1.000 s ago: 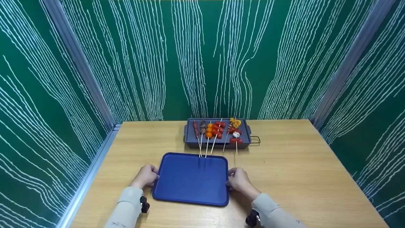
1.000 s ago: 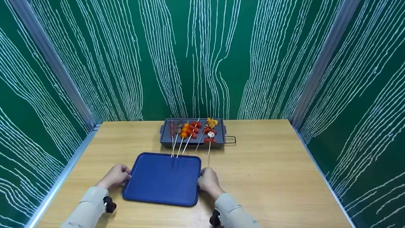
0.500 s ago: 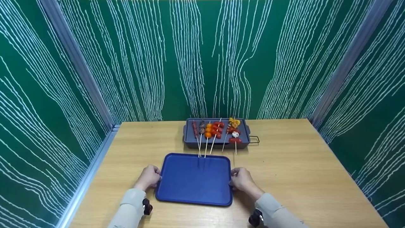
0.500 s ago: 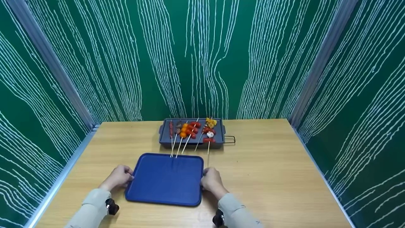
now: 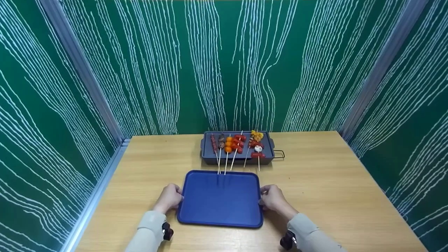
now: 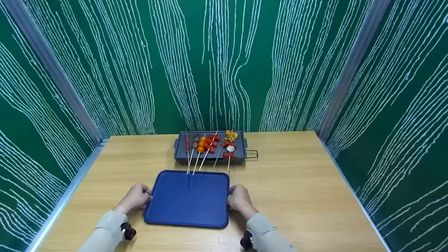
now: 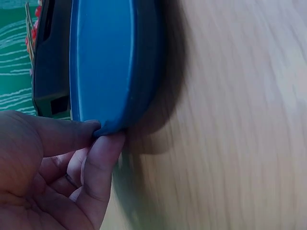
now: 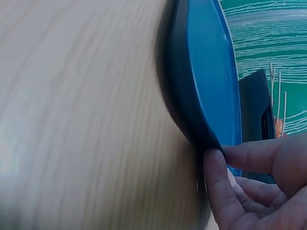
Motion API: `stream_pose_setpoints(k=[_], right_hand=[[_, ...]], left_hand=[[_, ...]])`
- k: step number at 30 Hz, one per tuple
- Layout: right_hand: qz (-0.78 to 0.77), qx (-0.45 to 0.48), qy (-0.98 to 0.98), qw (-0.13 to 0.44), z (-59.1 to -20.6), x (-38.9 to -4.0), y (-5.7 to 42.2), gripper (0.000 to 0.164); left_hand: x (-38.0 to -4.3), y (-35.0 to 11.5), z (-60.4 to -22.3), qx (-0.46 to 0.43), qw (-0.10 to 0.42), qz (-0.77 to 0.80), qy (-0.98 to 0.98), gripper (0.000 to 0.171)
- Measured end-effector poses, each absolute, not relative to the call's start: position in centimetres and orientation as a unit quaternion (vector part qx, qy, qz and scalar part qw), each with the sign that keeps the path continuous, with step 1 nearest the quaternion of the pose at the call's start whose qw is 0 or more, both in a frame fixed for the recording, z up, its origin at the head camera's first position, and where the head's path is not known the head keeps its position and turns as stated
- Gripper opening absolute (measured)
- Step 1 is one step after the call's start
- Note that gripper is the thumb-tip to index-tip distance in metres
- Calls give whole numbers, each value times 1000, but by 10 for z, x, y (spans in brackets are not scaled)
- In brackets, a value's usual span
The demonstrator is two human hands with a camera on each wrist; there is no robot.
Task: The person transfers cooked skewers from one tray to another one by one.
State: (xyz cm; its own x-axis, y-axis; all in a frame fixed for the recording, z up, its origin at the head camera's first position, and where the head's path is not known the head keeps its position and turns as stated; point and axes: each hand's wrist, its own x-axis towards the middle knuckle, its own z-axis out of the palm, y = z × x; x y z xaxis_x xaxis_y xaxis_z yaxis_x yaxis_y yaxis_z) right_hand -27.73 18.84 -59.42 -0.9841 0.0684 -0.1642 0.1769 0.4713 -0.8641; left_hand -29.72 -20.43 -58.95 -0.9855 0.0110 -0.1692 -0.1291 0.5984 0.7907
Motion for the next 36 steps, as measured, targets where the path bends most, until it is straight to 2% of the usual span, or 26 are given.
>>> stream_pose_setpoints(k=[8, 15, 36], right_hand=[[-508, 76, 856, 55, -594, -279, 198, 35], [-503, 81, 859, 58, -592, -278, 211, 35], [-490, 97, 863, 70, -595, -279, 240, 44]], left_hand=[[-294, -193, -589, -29, 69, 447, 891, 25], [-292, -182, -590, -23, 71, 441, 894, 32], [-285, -153, -594, -27, 70, 434, 898, 31]])
